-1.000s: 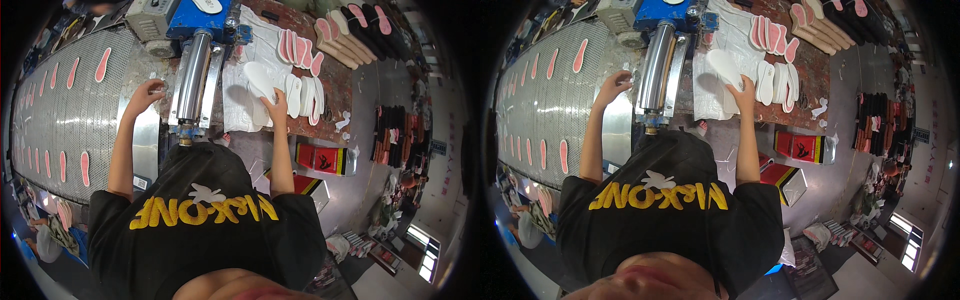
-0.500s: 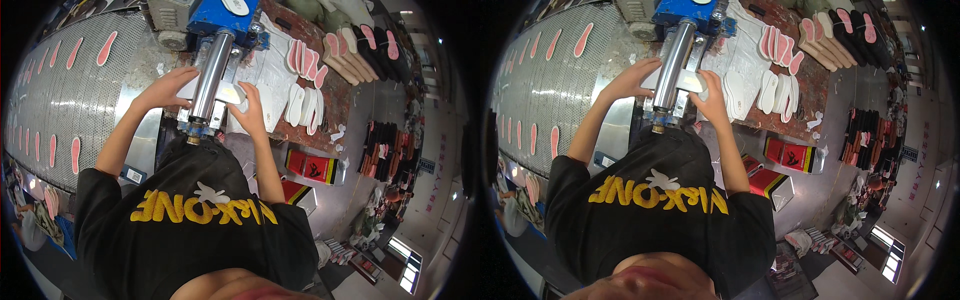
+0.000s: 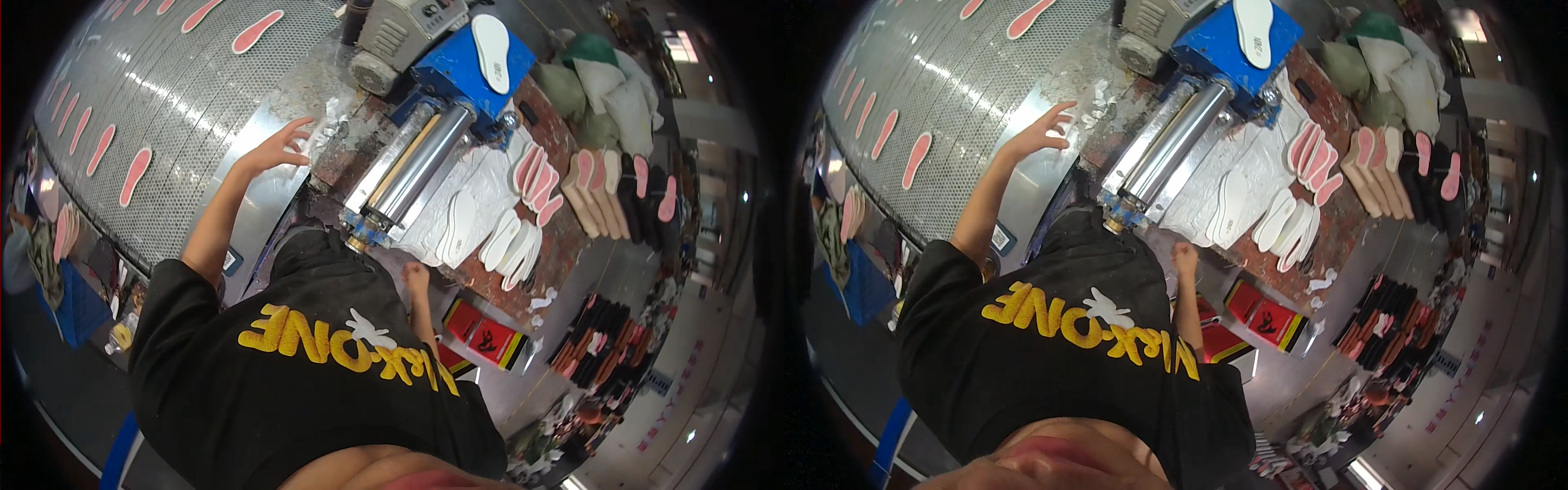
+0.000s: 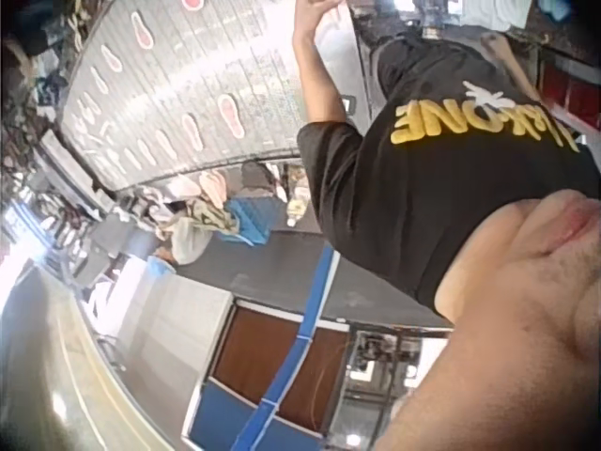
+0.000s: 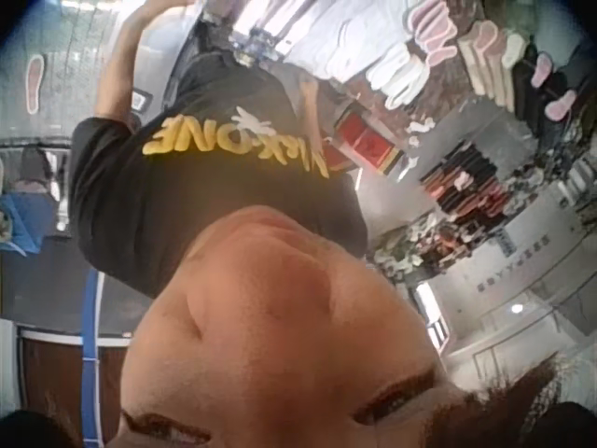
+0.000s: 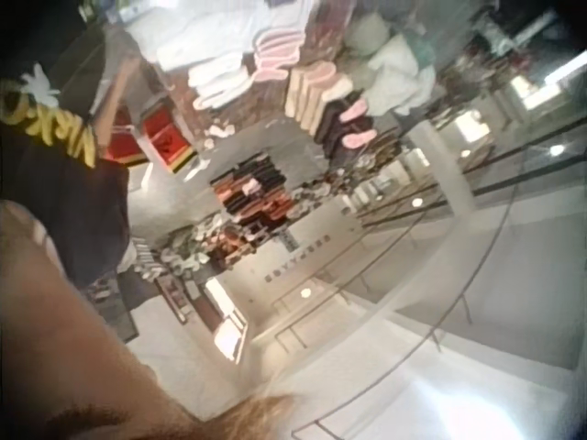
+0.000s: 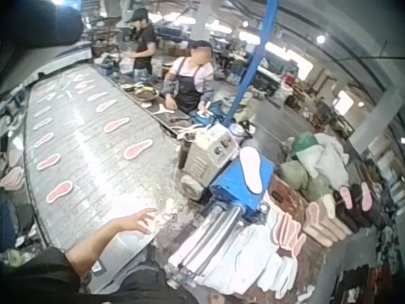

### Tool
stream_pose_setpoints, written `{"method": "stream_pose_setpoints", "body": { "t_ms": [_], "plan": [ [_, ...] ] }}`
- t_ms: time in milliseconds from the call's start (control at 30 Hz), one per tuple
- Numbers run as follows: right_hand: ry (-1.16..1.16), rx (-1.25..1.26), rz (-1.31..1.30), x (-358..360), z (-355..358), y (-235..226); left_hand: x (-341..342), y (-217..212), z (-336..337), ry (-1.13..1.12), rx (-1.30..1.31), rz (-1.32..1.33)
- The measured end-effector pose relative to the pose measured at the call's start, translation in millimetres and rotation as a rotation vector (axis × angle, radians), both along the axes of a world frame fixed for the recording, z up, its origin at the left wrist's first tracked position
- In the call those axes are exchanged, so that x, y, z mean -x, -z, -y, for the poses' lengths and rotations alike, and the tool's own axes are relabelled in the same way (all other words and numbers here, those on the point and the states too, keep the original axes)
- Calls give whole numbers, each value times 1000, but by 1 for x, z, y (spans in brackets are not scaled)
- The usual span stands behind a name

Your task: Apply adhesive to shoe insoles using a rolling machine and place them on a conveyor.

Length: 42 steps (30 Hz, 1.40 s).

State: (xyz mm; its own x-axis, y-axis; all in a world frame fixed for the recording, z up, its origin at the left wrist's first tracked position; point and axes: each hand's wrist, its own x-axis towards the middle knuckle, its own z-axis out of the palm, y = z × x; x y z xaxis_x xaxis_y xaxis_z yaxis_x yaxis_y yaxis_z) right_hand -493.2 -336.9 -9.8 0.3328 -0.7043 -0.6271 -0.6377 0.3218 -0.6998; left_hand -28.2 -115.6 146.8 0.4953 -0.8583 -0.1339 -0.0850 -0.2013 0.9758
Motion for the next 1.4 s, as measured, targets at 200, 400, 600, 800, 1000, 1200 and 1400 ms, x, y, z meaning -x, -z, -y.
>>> {"method": "stream_pose_setpoints", "body": {
  "t_ms": [200, 400, 600, 800, 1000, 1200, 1400],
  "plan": [
    [-493, 103, 13, 20, -22, 22, 40, 12, -39, -328, 503, -819],
    [-523, -167, 122, -6, 3, 12, 59, -28, -39, -438, 710, -866],
    [-459, -190, -72, -20, 12, -2, 64, 1, -51, -538, 869, -955],
    [-506, -330, 199, 15, 17, 77, 76, 100, -98, -1026, 890, -1213],
    [-567, -446, 75, -3, 33, 41, 55, 155, -217, -1318, 996, -1151],
    [-667, -410, -273, -35, 38, -42, 75, 149, -313, -1579, 440, -1066],
    [-941, -128, -326, -86, 151, -235, 28, 145, -360, -1308, -394, -168]
  ]
}}
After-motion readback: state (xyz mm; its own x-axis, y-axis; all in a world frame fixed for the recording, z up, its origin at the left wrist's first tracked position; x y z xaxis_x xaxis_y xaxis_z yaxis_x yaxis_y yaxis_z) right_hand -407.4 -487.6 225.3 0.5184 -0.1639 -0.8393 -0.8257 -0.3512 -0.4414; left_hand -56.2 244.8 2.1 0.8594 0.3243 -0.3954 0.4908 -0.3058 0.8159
